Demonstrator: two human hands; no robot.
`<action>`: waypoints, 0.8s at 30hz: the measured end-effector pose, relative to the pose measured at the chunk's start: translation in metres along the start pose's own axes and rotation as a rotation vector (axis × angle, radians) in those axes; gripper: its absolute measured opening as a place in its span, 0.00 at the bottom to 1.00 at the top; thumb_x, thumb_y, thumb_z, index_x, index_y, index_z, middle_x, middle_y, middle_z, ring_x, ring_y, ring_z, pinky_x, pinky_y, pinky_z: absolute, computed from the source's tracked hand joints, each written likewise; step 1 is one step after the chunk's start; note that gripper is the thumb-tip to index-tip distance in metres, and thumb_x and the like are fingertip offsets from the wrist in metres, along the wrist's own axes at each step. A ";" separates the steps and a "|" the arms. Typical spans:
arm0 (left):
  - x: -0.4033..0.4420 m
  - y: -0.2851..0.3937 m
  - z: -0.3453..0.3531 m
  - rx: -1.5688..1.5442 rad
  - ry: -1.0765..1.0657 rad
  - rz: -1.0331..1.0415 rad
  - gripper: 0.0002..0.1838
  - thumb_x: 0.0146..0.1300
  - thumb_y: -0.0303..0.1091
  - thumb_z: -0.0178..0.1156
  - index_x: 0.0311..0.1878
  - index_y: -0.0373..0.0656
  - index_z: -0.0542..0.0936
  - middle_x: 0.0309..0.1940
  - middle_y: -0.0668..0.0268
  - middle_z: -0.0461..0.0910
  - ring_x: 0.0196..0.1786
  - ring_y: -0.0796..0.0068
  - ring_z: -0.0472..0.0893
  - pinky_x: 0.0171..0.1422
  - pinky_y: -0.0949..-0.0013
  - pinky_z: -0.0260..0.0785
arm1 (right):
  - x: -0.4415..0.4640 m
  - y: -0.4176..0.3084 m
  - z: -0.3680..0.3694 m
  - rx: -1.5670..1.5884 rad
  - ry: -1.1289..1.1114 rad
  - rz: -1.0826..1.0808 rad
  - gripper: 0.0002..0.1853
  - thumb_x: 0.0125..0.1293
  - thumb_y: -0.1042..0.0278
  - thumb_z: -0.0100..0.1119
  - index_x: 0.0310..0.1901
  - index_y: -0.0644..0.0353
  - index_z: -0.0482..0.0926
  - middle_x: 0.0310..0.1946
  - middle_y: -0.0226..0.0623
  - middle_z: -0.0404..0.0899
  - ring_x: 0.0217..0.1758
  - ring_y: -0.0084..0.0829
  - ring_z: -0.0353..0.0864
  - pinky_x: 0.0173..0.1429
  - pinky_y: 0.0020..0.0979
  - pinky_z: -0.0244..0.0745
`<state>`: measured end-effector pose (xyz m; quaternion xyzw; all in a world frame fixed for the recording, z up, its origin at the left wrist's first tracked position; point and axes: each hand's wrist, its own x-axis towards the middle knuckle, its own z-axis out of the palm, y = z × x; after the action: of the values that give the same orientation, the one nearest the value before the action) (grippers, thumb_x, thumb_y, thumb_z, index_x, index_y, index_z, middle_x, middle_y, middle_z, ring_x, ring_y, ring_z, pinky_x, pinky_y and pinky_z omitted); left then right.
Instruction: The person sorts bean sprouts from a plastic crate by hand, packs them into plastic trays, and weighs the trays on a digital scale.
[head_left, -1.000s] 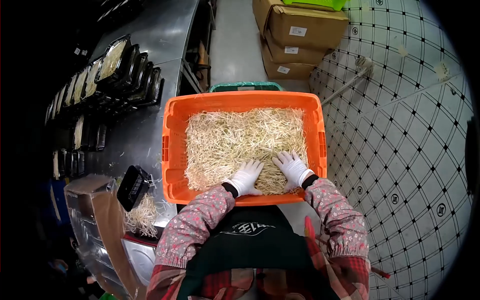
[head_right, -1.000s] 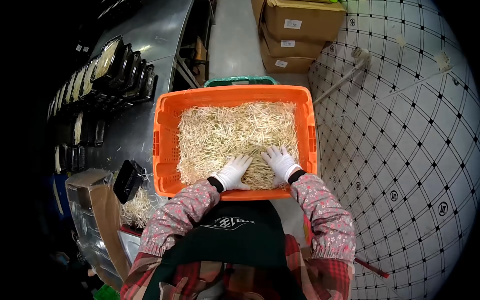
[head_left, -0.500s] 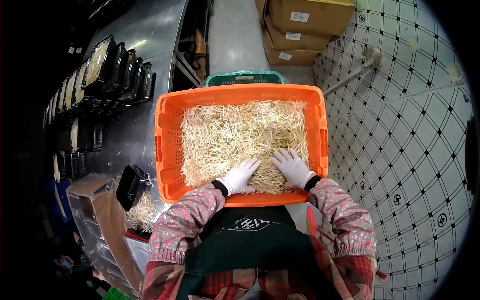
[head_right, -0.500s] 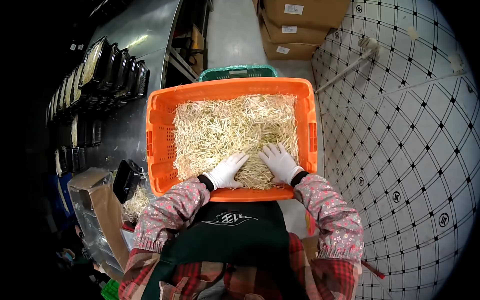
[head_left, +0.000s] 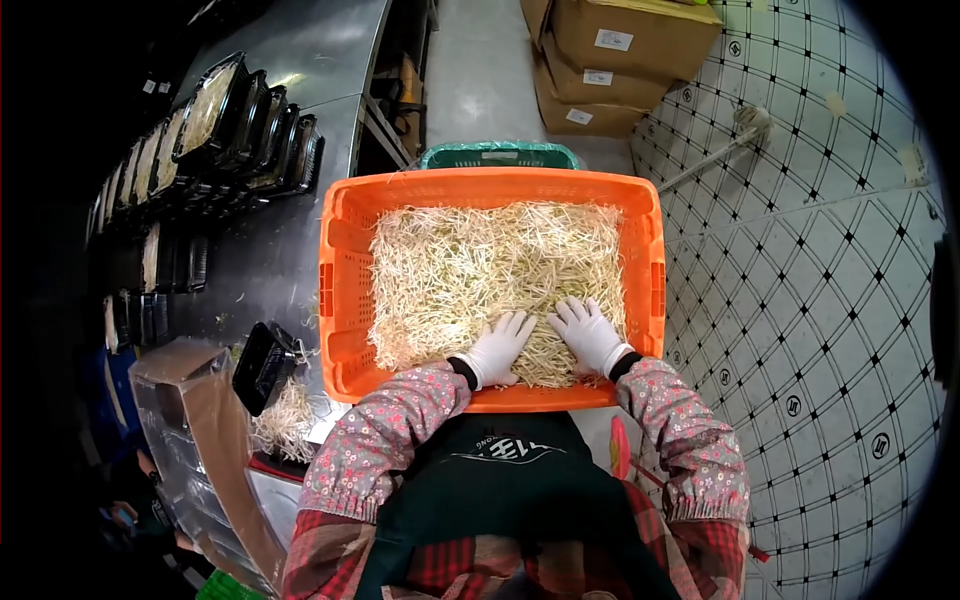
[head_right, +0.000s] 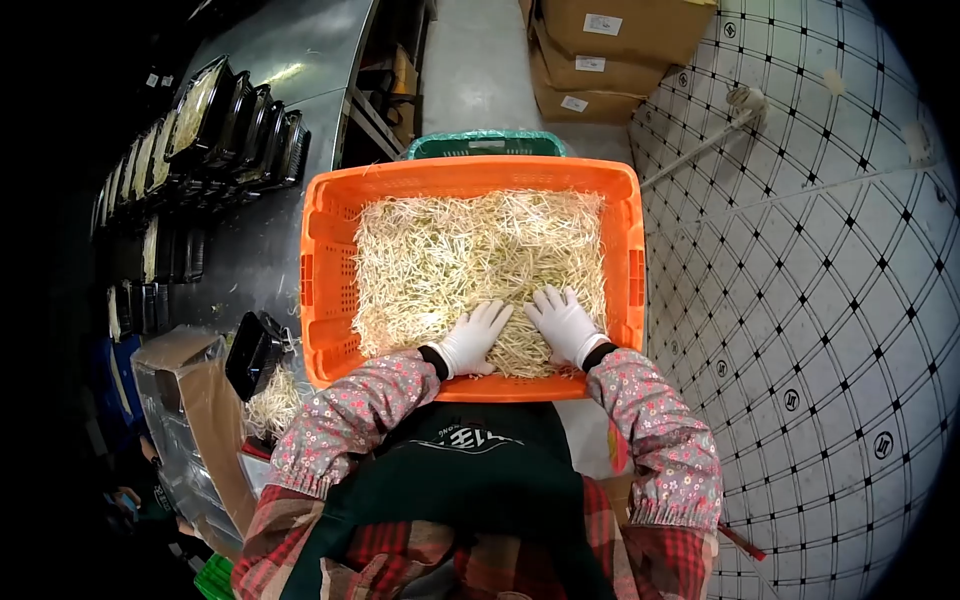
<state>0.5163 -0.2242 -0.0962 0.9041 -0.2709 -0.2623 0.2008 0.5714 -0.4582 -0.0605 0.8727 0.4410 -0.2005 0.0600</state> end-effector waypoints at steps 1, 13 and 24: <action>0.002 0.005 -0.001 -0.028 -0.027 -0.022 0.64 0.44 0.42 0.79 0.81 0.37 0.50 0.77 0.46 0.55 0.78 0.42 0.59 0.73 0.45 0.63 | 0.003 0.001 0.001 0.025 -0.040 0.008 0.51 0.38 0.54 0.80 0.68 0.57 0.68 0.66 0.43 0.68 0.75 0.47 0.62 0.73 0.53 0.61; 0.003 0.012 -0.006 -0.066 0.027 -0.064 0.58 0.47 0.35 0.74 0.80 0.36 0.52 0.73 0.46 0.61 0.73 0.45 0.65 0.68 0.51 0.70 | 0.004 0.005 0.004 0.112 0.065 -0.032 0.43 0.43 0.58 0.77 0.65 0.55 0.73 0.61 0.38 0.73 0.70 0.43 0.67 0.70 0.47 0.63; -0.006 0.021 -0.089 -0.446 0.309 -0.084 0.32 0.55 0.30 0.66 0.67 0.49 0.74 0.49 0.54 0.82 0.52 0.54 0.83 0.57 0.58 0.77 | 0.018 0.048 -0.067 0.455 0.134 -0.022 0.21 0.53 0.65 0.70 0.50 0.57 0.80 0.41 0.48 0.84 0.43 0.51 0.86 0.48 0.44 0.82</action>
<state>0.5562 -0.2170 -0.0139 0.8773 -0.1350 -0.1826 0.4229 0.6391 -0.4553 -0.0103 0.8702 0.3971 -0.2370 -0.1701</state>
